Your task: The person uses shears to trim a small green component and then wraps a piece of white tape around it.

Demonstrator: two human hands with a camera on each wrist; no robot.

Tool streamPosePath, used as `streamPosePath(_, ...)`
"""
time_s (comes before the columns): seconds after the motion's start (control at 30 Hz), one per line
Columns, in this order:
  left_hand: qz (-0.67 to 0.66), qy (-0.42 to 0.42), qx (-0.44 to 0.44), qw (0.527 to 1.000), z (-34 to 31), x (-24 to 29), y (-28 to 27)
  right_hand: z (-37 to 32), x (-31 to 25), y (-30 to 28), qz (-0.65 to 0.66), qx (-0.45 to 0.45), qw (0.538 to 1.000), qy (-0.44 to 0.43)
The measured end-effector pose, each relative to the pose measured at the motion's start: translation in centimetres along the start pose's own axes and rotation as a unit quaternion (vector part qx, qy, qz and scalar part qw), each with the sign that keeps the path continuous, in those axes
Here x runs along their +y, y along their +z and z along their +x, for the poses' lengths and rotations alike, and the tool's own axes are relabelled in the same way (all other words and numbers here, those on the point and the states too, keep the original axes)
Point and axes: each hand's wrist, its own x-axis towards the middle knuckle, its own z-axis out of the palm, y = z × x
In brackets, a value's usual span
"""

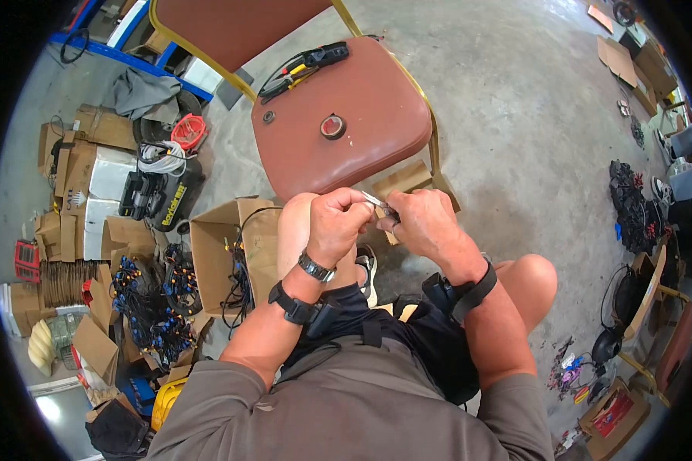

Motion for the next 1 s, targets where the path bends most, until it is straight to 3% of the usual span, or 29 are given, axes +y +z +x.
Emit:
streamPosePath(0.37, -0.034, -0.037, -0.045, 0.998, 0.1, 0.3, 0.3, -0.2, -0.6, -1.0, 0.023, -0.029, 0.999, 0.008)
streamPosePath(0.57, -0.007, -0.017, -0.047, 0.999, 0.1, 0.7, 0.1, -0.1, -0.4, -0.9, 0.028, -0.030, 0.999, 0.012)
streamPosePath(0.67, -0.001, -0.007, -0.041, 0.999, 0.2, 0.4, -0.2, -0.1, 0.1, 0.0, 0.047, 0.012, 0.999, -0.003)
streamPosePath(0.87, -0.030, -0.032, -0.031, 0.999, 0.3, 0.2, 0.0, 0.0, 0.1, -0.6, 0.069, -0.007, 0.997, 0.043)
streamPosePath(1.0, -0.040, -0.038, -0.038, 0.998, 0.1, 0.4, 0.2, 0.2, 0.4, -1.5, 0.162, 0.015, 0.981, 0.106)
